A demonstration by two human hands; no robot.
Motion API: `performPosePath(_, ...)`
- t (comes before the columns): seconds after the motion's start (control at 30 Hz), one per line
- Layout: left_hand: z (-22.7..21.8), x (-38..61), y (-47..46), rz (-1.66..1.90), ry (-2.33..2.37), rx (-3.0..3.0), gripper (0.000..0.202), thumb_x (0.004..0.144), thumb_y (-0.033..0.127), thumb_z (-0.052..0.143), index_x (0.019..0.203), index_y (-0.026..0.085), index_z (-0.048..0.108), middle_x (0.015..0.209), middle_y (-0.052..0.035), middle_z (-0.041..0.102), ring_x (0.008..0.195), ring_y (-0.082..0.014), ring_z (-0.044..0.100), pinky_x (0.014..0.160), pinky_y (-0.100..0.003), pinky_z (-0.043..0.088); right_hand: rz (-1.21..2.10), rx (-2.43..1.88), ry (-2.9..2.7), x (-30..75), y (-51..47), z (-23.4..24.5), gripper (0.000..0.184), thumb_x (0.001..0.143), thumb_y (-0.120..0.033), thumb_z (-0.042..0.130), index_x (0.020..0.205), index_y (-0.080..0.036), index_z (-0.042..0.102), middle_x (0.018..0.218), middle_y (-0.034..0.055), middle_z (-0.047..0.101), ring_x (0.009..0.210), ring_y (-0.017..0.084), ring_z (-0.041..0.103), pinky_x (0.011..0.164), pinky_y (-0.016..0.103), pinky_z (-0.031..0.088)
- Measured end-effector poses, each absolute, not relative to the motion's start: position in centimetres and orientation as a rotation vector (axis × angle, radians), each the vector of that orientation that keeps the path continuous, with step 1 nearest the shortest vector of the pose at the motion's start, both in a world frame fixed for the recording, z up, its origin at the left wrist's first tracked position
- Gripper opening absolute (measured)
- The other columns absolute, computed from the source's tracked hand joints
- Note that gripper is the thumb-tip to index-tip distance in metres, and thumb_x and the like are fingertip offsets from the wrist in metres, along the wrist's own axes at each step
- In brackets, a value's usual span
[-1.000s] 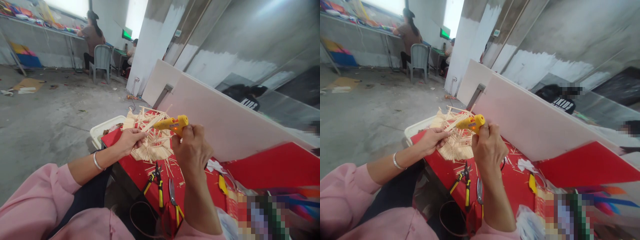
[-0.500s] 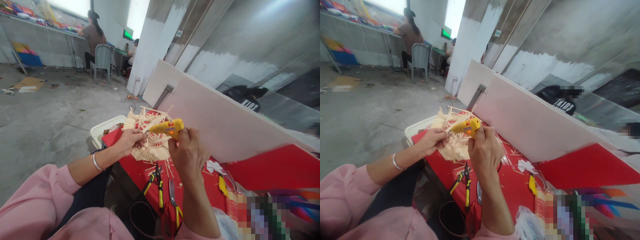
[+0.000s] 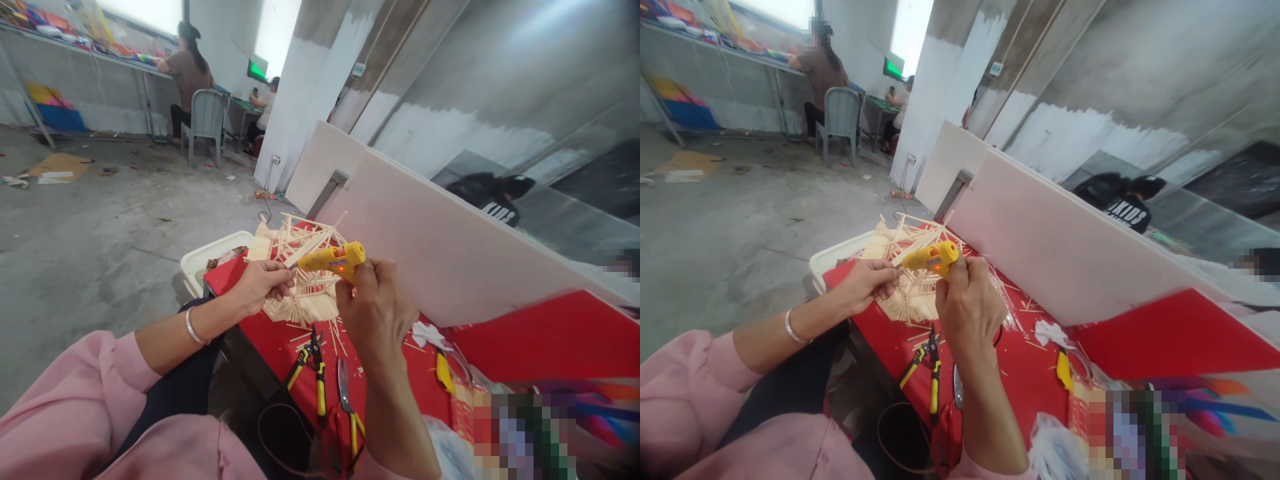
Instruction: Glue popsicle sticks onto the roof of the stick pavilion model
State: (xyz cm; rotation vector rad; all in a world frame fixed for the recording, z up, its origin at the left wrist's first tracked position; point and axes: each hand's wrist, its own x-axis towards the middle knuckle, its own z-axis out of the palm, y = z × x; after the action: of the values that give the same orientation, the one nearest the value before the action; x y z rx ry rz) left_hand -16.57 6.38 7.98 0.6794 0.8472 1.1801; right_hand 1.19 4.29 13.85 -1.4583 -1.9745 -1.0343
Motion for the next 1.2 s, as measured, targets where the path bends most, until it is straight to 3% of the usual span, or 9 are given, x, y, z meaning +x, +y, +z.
performPosePath(0.5,7.9,-16.8,6.4,1.174,0.85,0.678,0.018,0.078,0.014,0.068,0.061,0.013,0.061,0.055,0.0002,0.063,0.038,-0.004,0.05,0.039,-0.018,0.036,-1.09,-1.404,-1.944,1.6,4.8,13.9,0.019,0.085,-0.022,0.054,0.099,-0.014,0.064,0.09,0.0046,0.059,0.059,0.009,0.031,0.049,0.029,0.015)
performPosePath(0.8,8.1,-16.8,6.4,1.182,0.856,0.678,0.019,0.077,0.011,0.067,0.06,0.013,0.061,0.049,0.0018,0.061,0.036,-0.0037,0.049,0.037,-0.016,0.034,-1.082,-1.57,-1.731,1.8,6.0,14.2,0.031,0.087,-0.028,0.053,0.111,-0.011,0.064,0.096,0.0111,0.061,0.06,0.012,0.039,0.051,0.03,0.016)
performPosePath(0.93,8.2,-16.8,6.3,1.191,0.854,0.667,0.016,0.076,0.011,0.068,0.061,0.013,0.061,0.05,0.0017,0.061,0.037,-0.0038,0.049,0.038,-0.016,0.035,-0.76,-1.704,-1.681,2.8,6.2,14.3,0.039,0.083,-0.044,0.059,0.106,-0.012,0.063,0.099,0.0131,0.06,0.07,0.018,0.048,0.055,0.03,0.027)
performPosePath(1.1,8.1,-16.9,6.3,1.19,0.875,0.679,0.014,0.073,0.012,0.069,0.061,0.013,0.063,0.05,0.0009,0.062,0.038,-0.0048,0.05,0.037,-0.017,0.035,-0.353,-1.938,-1.557,9.1,4.3,13.1,0.059,0.067,-0.075,0.06,0.085,-0.018,0.058,0.077,0.0067,0.055,0.074,0.024,0.051,0.067,0.038,0.041)
performPosePath(1.2,8.1,-17.1,6.3,1.19,0.876,0.702,0.013,0.07,0.014,0.071,0.06,0.014,0.064,0.05,0.0006,0.062,0.039,-0.0054,0.051,0.038,-0.017,0.036,-0.256,-2.215,-1.478,14.9,1.3,10.2,0.062,0.061,-0.079,0.059,0.079,-0.019,0.057,0.075,0.0083,0.057,0.072,0.025,0.052,0.067,0.039,0.042)
